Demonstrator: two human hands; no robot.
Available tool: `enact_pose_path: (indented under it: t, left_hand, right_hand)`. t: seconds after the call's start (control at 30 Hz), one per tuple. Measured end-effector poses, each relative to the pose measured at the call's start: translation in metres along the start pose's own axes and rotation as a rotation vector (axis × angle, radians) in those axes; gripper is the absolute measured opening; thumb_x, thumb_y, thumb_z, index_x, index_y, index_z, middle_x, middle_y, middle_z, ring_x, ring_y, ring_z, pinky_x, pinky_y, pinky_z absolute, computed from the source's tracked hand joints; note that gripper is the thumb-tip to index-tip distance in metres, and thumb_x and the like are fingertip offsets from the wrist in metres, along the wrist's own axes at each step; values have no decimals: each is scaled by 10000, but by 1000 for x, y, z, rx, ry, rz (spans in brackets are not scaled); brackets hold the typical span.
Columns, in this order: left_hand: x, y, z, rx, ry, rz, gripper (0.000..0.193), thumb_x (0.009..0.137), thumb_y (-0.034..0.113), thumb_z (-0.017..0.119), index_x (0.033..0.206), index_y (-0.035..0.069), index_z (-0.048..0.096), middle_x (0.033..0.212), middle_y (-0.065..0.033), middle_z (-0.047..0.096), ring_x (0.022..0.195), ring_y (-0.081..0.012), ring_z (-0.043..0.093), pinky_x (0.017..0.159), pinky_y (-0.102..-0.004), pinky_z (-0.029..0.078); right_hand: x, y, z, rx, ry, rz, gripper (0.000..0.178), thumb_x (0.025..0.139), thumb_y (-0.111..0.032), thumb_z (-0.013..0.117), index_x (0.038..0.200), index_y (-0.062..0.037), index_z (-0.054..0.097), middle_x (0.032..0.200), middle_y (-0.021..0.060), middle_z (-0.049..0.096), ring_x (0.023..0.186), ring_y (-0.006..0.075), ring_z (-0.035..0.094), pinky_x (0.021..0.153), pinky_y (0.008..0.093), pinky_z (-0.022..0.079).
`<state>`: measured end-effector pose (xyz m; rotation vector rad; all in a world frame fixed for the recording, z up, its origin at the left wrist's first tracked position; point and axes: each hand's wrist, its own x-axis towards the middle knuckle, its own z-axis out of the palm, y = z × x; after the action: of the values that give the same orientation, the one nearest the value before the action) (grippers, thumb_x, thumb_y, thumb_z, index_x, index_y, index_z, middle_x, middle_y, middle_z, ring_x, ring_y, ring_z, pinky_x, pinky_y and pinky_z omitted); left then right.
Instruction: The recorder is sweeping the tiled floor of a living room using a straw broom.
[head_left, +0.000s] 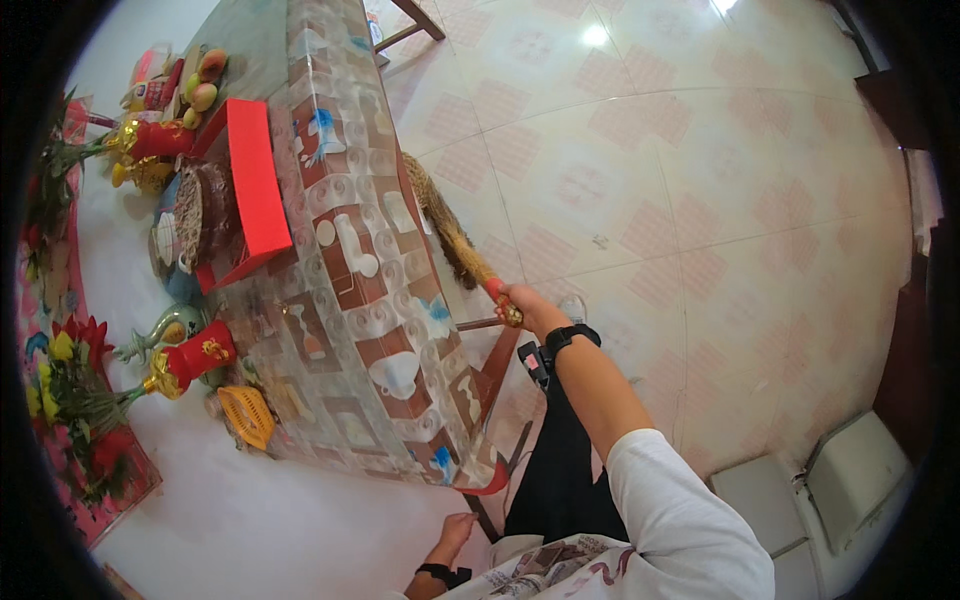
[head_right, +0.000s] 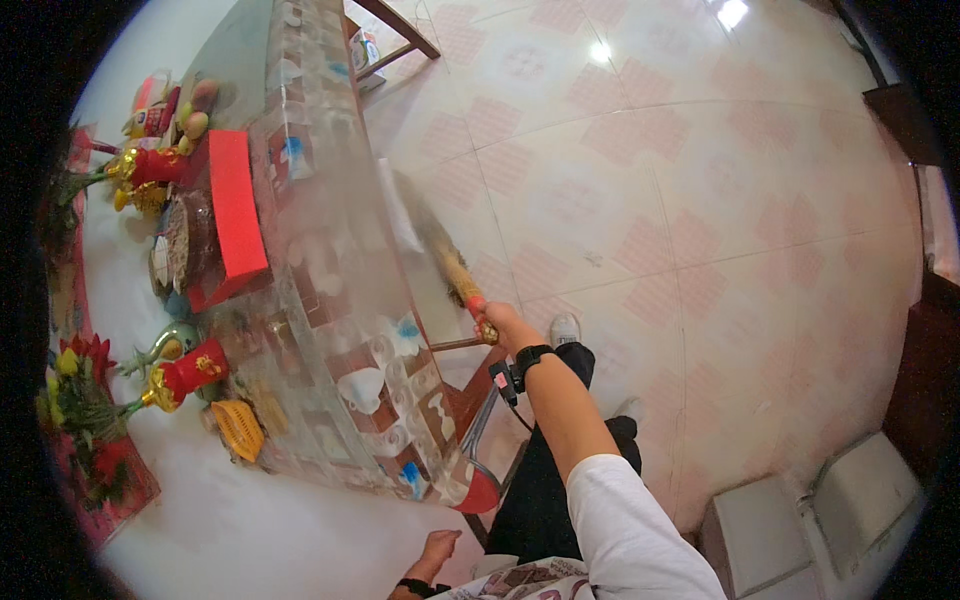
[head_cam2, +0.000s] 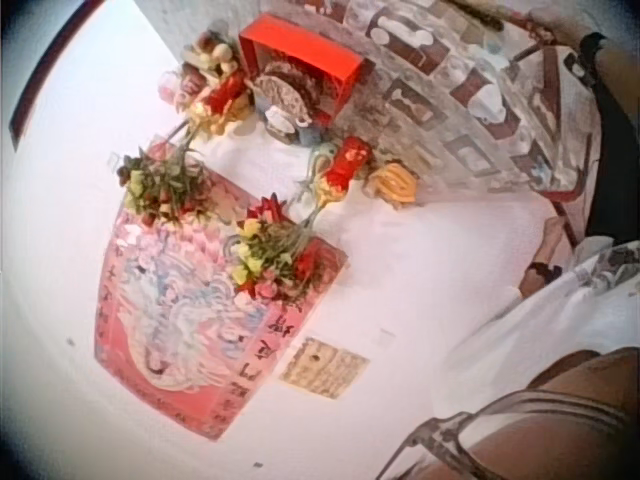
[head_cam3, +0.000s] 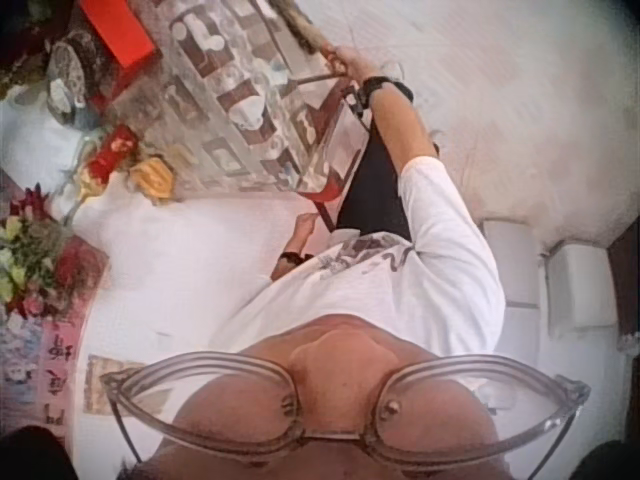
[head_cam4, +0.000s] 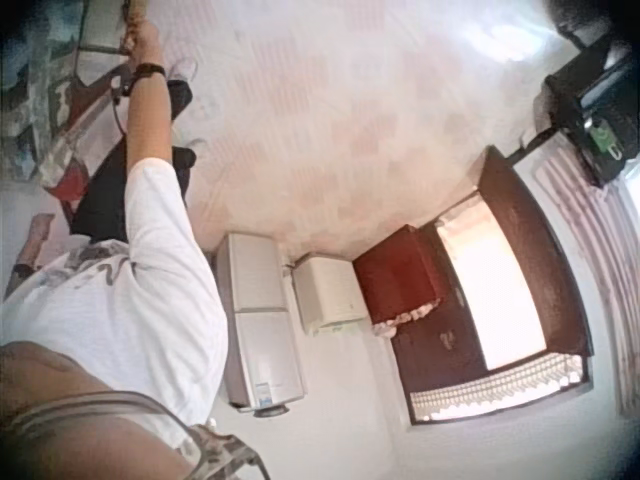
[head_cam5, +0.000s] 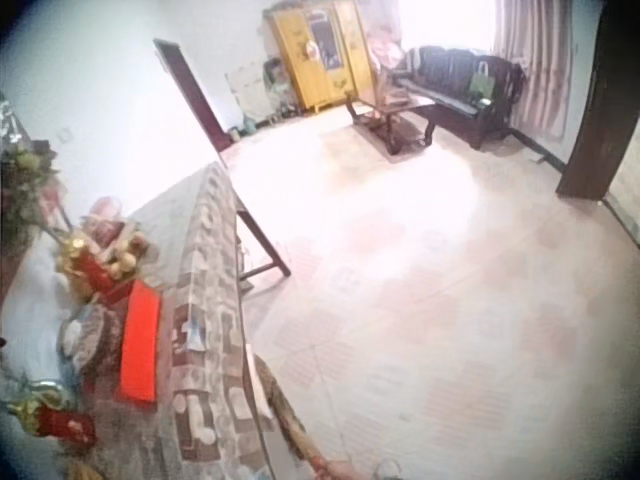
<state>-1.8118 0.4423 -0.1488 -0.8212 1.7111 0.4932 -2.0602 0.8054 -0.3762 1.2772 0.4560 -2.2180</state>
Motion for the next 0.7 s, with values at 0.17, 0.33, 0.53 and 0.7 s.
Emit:
enact_pose_path:
  t: [0.17,0.33,0.53,0.7]
  left_hand:
    - [-35,15,18,29,-8,-86,280,750,229,590,581,7,569,481,-16,450,464,-114,416,458,-268,344]
    - [-27,71,19,205,-35,318,280,753,254,584,662,-10,594,540,-58,520,528,-133,479,526,-288,383]
    - [-46,113,55,408,38,500,297,771,259,557,688,-23,598,567,-95,552,536,-167,502,529,-321,384]
    - [-84,162,97,643,66,741,350,747,243,574,534,-28,510,434,-57,397,445,-101,382,434,-303,321]
  right_hand:
    - [-5,9,-68,256,-100,60,231,842,-220,456,890,5,436,641,95,512,469,153,515,415,251,477]
    - [-109,10,-165,511,20,-12,251,843,-263,467,886,-16,476,633,104,539,436,140,518,388,223,473]
    - [-261,71,-335,499,194,-91,228,836,-264,462,829,-37,487,587,101,542,397,142,503,343,217,443]
    - [-310,174,-469,691,369,-248,256,826,-282,465,855,-29,486,570,100,530,392,159,490,340,249,415]
